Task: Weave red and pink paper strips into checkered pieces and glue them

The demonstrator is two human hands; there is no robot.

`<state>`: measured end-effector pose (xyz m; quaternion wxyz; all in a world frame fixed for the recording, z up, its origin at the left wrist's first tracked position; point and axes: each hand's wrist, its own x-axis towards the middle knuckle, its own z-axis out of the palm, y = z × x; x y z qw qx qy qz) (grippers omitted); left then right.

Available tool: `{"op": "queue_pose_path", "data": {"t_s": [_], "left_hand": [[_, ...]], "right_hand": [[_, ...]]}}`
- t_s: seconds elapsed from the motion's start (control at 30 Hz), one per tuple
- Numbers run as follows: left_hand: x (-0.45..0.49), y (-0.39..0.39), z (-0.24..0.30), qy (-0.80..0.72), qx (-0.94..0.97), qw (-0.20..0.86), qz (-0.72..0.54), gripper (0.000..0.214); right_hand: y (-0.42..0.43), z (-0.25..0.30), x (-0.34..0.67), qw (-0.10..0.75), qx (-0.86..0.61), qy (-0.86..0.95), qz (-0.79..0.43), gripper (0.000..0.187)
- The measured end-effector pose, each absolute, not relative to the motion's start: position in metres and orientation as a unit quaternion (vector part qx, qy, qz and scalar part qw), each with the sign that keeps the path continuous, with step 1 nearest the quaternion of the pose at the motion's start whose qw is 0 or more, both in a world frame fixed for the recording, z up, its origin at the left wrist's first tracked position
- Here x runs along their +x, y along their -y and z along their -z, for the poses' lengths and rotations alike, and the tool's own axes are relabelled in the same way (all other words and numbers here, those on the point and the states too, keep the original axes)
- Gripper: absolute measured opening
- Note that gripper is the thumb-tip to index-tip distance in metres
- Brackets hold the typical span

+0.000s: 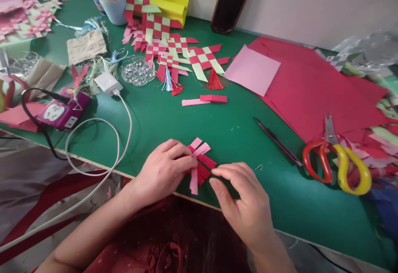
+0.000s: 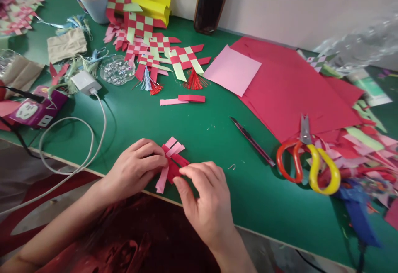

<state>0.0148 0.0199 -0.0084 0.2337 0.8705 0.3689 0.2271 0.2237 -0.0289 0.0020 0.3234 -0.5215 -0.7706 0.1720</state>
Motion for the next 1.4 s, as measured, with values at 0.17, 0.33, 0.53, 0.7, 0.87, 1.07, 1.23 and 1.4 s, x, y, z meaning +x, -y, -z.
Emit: {"op": "queue_pose_path", "data": {"t_s": [0.17,0.33,0.53,0.7,0.87,1.07,1.23,1.4], "left_hand": [[0.014,-0.021,0.009,-0.365,0.875,0.232,-0.218,0.014],[0.016,-0.022,0.006,-0.362,0.875,0.229,-0.228,0.01],[0.016,-0.021,0.005,-0.373,0.865,0.235,-0.238,0.007],[0.015,-0.022,0.006,-0.37,0.867,0.23,-0.24,0.009],[0.014,-0.022,0.005,-0.371,0.866,0.237,-0.238,0.01],[0.015,-0.021,0.006,-0.377,0.866,0.239,-0.227,0.012],[0.015,-0.022,0.007,-0.369,0.871,0.233,-0.225,0.017],[0.015,-0.023,0.006,-0.359,0.878,0.215,-0.234,0.018]], "right_hand": [[0.031,0.007,0.224,0.228,-0.576,0.78,-0.085,0.016],[0.033,0.004,0.215,0.201,-0.614,0.76,-0.073,0.015],[0.032,0.0,0.211,0.18,-0.623,0.756,-0.093,0.011],[0.035,0.0,0.21,0.177,-0.618,0.761,-0.081,0.014],[0.037,0.001,0.208,0.17,-0.622,0.761,-0.076,0.014],[0.036,-0.001,0.206,0.158,-0.634,0.751,-0.097,0.008],[0.035,-0.003,0.204,0.154,-0.638,0.746,-0.113,0.006],[0.035,-0.003,0.203,0.16,-0.637,0.746,-0.111,0.005]]}}
